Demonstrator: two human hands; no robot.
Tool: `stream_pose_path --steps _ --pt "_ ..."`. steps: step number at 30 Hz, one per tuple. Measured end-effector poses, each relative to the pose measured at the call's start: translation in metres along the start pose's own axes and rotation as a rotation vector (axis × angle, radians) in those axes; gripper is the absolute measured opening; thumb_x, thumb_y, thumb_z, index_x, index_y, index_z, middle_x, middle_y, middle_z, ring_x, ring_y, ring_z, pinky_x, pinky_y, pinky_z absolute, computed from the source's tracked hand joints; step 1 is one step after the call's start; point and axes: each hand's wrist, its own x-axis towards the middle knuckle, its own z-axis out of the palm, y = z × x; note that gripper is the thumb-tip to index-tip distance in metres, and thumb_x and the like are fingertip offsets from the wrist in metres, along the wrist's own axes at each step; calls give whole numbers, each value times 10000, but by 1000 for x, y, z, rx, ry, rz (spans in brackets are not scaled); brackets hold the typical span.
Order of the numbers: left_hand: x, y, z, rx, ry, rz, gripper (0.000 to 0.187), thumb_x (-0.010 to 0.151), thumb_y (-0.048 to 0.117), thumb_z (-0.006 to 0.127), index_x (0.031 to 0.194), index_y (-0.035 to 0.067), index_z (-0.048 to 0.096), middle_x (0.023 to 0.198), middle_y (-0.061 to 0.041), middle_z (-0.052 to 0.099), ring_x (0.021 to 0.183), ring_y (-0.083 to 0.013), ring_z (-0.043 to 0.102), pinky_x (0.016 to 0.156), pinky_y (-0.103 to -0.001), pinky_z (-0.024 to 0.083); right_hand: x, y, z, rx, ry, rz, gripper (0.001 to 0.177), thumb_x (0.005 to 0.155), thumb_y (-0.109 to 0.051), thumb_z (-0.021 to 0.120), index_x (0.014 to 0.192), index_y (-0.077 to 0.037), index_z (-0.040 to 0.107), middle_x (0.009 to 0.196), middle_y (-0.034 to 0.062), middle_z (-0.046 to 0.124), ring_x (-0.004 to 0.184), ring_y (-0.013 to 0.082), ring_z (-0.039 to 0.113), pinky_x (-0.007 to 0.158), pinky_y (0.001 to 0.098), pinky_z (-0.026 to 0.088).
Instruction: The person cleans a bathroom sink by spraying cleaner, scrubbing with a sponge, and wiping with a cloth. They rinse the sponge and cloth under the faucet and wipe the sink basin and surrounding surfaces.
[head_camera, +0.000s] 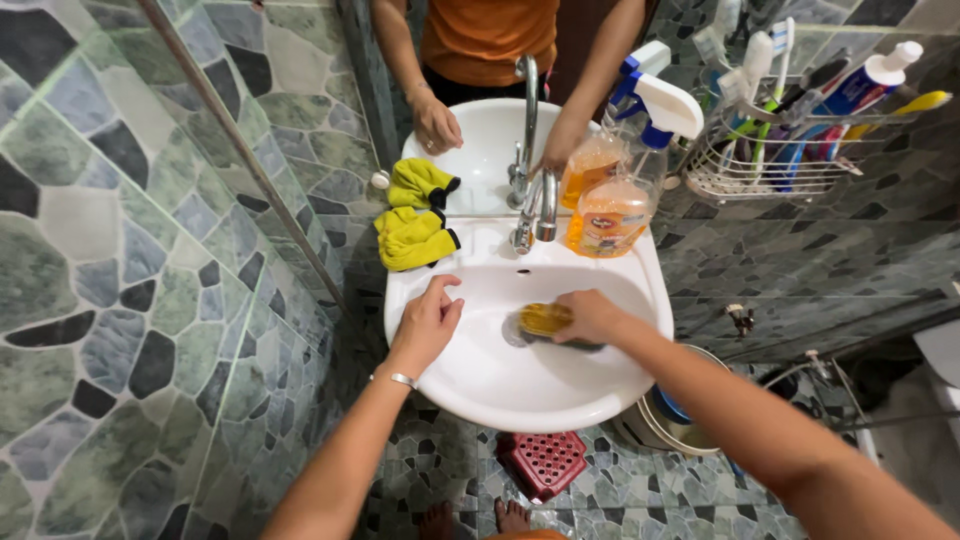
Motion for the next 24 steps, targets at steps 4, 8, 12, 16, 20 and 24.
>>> stream_pose_path --steps 4,8,12,16,20,24 --pt "-1 2 -5 3 43 13 284 909 91 695 1175 78 599 659 -100 618 622 -289 640 611 -401 502 39 -60 30 185 90 -15 706 621 -430 917 1187 -71 698 1024 197 747 957 368 720 896 408 558" --pt "0 -3 -5 -5 76 -6 261 909 91 698 1155 78 612 663 -92 623 622 -283 640 608 -400 501 29 -55 36 174 39 -35 666 601 -434 927 1138 -86 745 1029 188 760 966 348 729 909 407 559" --pt "-3 -3 -2 -29 131 -5 236 908 99 691 1131 74 618 661 -90 613 597 -265 639 592 -389 508 4 3 0 60 -107 0 698 561 -408 948 1179 -148 756 1060 126 771 974 300 742 928 386 562" --pt "1 -6 -3 -81 260 -43 166 975 121 634 1137 87 623 658 -98 606 575 -268 631 588 -398 505 13 -44 34 247 12 -247 663 607 -316 893 1225 -153 717 1033 109 785 932 289 756 900 388 567" --pt "0 -12 2 -64 271 -46 140 996 128 596 1130 98 622 669 -104 627 619 -288 669 606 -411 511 43 -93 55 166 209 -175 625 723 -325 861 1297 -178 663 1042 129 762 935 338 734 865 444 557" --pt "0 -19 1 -39 260 -12 171 980 116 597 1151 105 608 681 -109 642 646 -310 683 618 -422 516 13 -53 29 -45 242 -23 668 756 -316 839 1373 -240 595 1079 98 754 966 321 731 848 450 560"
